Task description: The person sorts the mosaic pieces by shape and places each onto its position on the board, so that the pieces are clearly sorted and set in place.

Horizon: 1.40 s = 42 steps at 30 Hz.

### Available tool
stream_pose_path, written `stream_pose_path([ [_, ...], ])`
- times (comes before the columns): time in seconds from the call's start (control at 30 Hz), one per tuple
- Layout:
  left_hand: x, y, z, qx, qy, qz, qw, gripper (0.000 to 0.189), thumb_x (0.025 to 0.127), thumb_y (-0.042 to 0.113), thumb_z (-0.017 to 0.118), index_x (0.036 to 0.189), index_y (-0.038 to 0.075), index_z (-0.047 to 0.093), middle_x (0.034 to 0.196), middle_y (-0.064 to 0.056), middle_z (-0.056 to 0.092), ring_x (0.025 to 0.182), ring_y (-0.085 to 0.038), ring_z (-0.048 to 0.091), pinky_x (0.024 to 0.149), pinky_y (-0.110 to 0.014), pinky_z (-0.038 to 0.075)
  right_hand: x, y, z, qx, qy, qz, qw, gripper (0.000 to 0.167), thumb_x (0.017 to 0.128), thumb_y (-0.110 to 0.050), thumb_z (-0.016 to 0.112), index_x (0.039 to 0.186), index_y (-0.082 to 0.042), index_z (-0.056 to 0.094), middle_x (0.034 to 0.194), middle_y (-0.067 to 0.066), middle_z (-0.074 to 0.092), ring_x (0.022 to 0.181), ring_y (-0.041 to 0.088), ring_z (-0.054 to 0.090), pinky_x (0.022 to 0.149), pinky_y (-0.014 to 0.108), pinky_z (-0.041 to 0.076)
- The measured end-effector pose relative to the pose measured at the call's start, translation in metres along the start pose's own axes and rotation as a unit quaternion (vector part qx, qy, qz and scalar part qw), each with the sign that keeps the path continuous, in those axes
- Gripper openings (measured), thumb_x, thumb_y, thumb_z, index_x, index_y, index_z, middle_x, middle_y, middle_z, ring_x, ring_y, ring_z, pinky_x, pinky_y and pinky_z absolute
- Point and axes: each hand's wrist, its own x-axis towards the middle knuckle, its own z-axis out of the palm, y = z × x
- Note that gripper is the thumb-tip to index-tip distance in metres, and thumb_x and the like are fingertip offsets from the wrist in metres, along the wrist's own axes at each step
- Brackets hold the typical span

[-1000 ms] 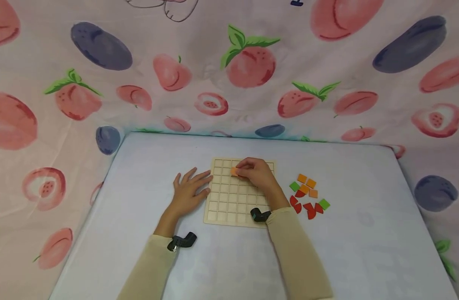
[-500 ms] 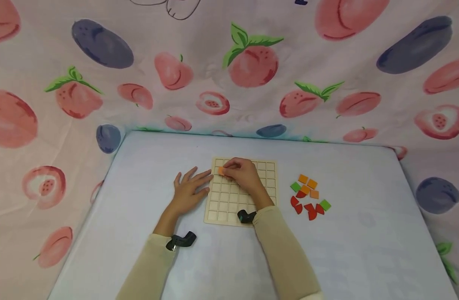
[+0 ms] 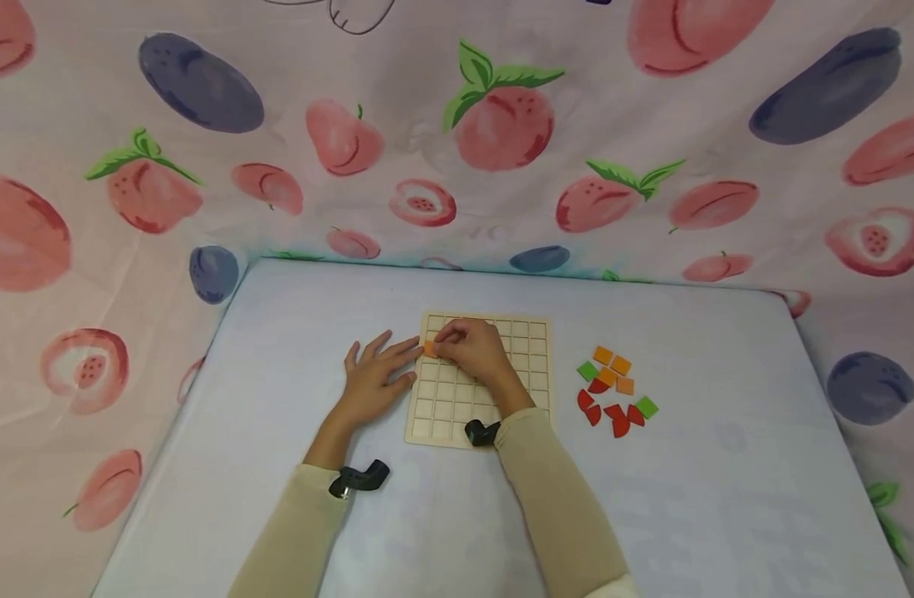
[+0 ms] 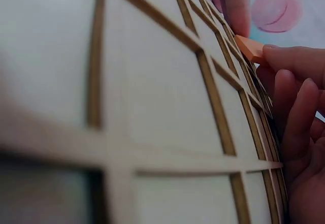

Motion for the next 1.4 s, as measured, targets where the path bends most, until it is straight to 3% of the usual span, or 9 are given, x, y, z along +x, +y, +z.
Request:
stream_pose_path([
  [0.4, -0.0003, 0.0015, 0.0003, 0.001, 0.010, 0.002, 0.9999, 0.044, 0.099, 0.033, 0.063, 0.143, 0.026, 0.061, 0.156, 0.012, 0.050, 0.156, -0.029, 0.023, 0.120, -0.068, -0.003, -0.0012, -0.0025, -0.0014, -0.023, -0.024, -0.005, 0.9994, 0.006, 0.088, -0.023, 0.080, 0.091, -0.019, 0.079, 0.078, -0.001, 0.074, 0.067, 0.017, 0.064, 0.063, 0.030, 0.051],
  [0.67, -0.0003, 0.0017, 0.0003, 0.002, 0.006, -0.001, 1.0000, 0.045, 0.100, 0.034, 0.062, 0.144, 0.028, 0.060, 0.157, 0.012, 0.049, 0.157, -0.029, 0.023, 0.120, -0.068, -0.003, -0.0005, -0.0028, -0.0022, -0.064, -0.034, -0.011, 0.9973, 0.007, 0.090, -0.027, 0.078, 0.092, -0.021, 0.079, 0.078, -0.003, 0.074, 0.070, 0.015, 0.065, 0.068, 0.030, 0.052],
  [1.4, 0.0000, 0.0025, 0.0001, 0.009, 0.004, -0.001, 0.9999, 0.045, 0.100, 0.033, 0.061, 0.145, 0.030, 0.059, 0.157, 0.013, 0.048, 0.157, -0.029, 0.023, 0.120, -0.067, -0.003, 0.0016, -0.0039, -0.0025, -0.092, -0.033, -0.030, 0.9947, 0.007, 0.087, -0.025, 0.079, 0.089, -0.019, 0.079, 0.074, -0.003, 0.072, 0.068, 0.015, 0.061, 0.064, 0.030, 0.048],
])
